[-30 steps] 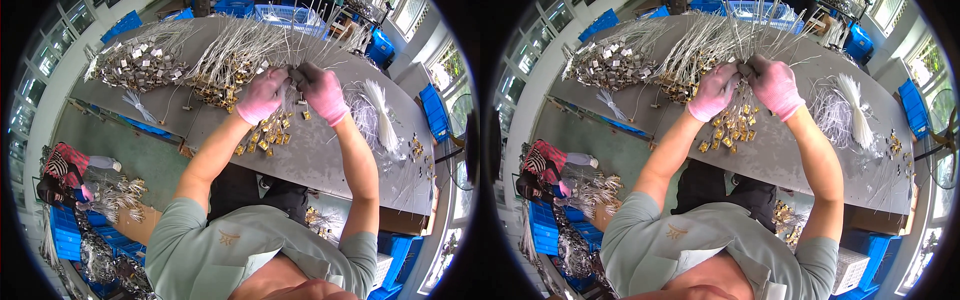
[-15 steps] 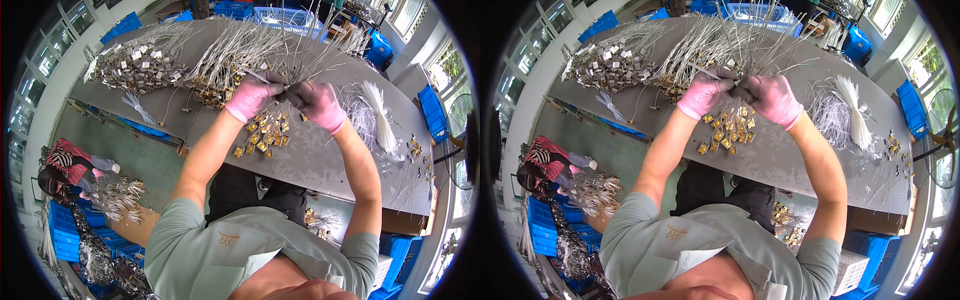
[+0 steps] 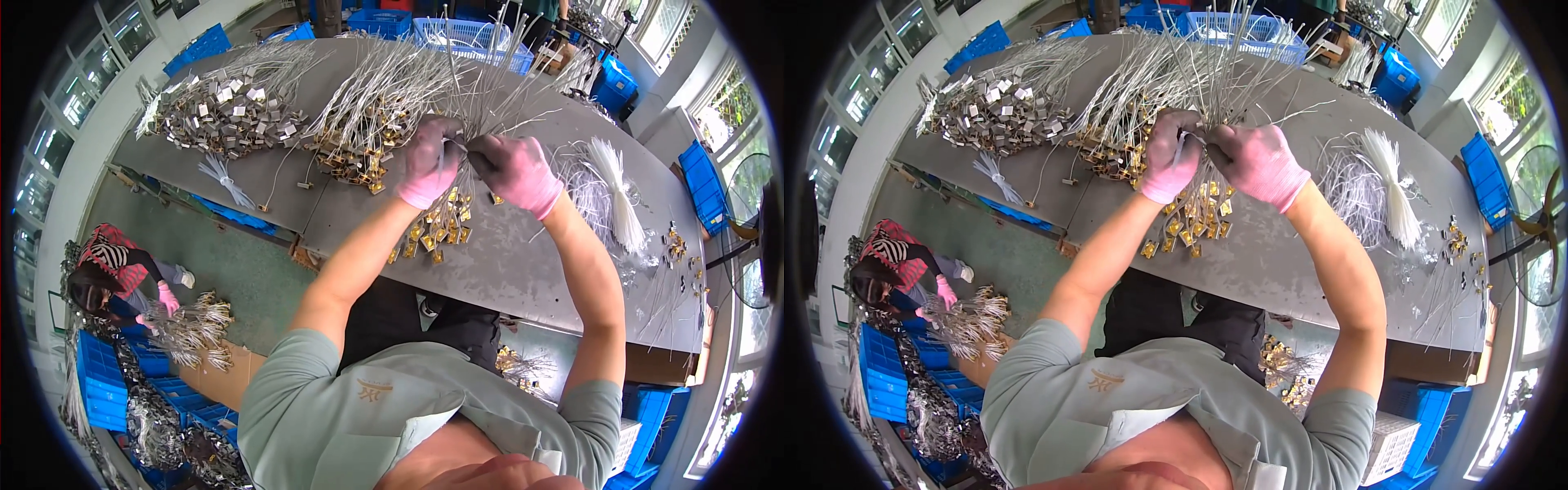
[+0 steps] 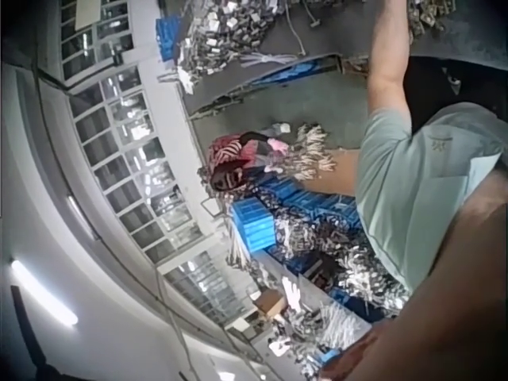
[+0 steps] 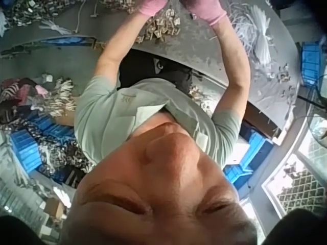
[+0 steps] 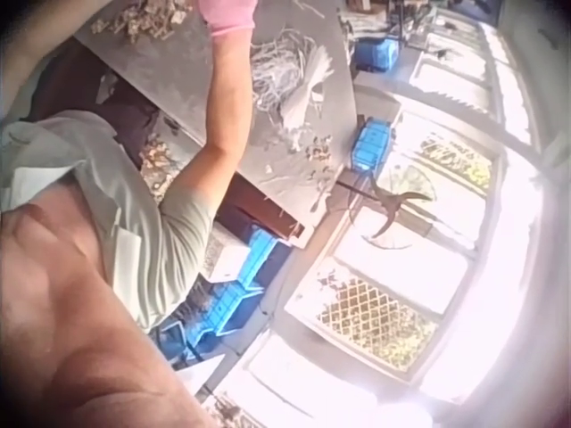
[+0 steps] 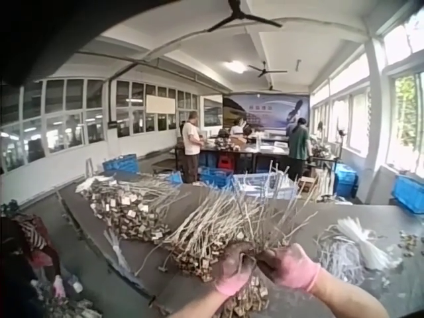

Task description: Assembling and bundling bundles of white wires with electronic components at a manual assembly station.

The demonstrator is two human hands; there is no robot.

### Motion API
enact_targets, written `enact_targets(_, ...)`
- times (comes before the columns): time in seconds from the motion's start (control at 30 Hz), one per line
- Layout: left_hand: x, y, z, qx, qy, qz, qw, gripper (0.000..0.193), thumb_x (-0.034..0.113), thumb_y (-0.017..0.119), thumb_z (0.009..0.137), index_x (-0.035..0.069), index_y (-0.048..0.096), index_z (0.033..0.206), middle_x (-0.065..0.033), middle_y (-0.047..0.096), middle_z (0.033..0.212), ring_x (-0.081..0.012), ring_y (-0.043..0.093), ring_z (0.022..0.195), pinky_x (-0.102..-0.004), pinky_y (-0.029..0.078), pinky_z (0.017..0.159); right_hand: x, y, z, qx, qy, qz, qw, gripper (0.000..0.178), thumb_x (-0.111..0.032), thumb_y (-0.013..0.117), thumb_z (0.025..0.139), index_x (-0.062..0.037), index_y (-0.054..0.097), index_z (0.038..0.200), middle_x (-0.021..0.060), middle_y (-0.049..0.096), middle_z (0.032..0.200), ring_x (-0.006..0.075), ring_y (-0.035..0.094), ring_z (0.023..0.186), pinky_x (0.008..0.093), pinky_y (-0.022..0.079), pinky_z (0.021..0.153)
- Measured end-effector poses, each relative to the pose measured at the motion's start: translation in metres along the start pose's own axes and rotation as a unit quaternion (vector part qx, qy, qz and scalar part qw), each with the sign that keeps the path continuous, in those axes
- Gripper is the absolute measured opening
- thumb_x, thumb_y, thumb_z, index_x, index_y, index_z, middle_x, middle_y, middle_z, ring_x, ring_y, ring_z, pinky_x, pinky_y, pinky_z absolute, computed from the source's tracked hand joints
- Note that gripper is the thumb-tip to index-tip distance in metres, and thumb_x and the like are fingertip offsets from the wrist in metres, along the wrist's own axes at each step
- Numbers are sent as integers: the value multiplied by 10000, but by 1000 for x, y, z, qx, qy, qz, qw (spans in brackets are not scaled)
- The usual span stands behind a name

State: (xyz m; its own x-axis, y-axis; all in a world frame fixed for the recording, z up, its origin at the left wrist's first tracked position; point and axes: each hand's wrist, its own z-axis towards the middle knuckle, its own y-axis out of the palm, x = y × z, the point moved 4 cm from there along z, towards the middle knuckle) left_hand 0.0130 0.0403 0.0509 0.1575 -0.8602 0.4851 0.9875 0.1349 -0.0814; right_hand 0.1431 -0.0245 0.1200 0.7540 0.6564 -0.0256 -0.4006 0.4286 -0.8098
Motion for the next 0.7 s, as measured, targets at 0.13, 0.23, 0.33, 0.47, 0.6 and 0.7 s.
enact_targets(0.13,-12,12,-6,62,-3,-54,997,192,-56,577,736,7,557,916,-136,586,877,-243,596,721,-328,495,666,-11,-12,11,56,-20,14,998,231,-101,662,807,-99,634,1036,130,609,654,296,626,582,375,486,507)
enact_targets(0.23,-30,24,-11,12,-80,-160,984,195,-44,577,751,9,542,936,-115,581,863,-200,588,723,-305,487,660,-9,-18,16,36,4,-4,999,349,-118,651,822,-126,603,1168,139,609,650,300,630,593,381,488,514)
enact_targets(0.33,-7,16,-11,53,-46,-175,982,215,-33,595,762,18,519,957,-98,580,854,-164,580,724,-297,488,645,0,-20,21,-64,62,-61,994,401,-138,630,839,-146,572,1235,154,619,678,320,635,625,406,494,544)
enact_targets(0.47,-14,9,-10,8,-38,-151,988,258,-13,653,761,26,499,964,-87,585,857,-152,585,729,-301,495,643,4,-19,27,-167,67,-87,980,373,-137,581,819,-155,572,1191,134,634,699,339,637,672,423,507,599)
enact_targets(0.6,0,3,0,-7,60,-77,995,311,-2,714,728,31,516,966,-104,601,874,-209,618,728,-316,507,629,18,-15,27,-153,67,36,985,301,-132,580,804,-143,609,1104,148,637,718,345,639,709,426,510,634)
enact_targets(0.7,8,-1,8,-21,142,-31,989,298,12,732,711,42,538,935,-107,608,873,-240,626,735,-327,513,629,24,-11,26,-205,81,3,975,194,-136,584,801,-112,623,989,153,636,726,353,638,735,434,510,654)
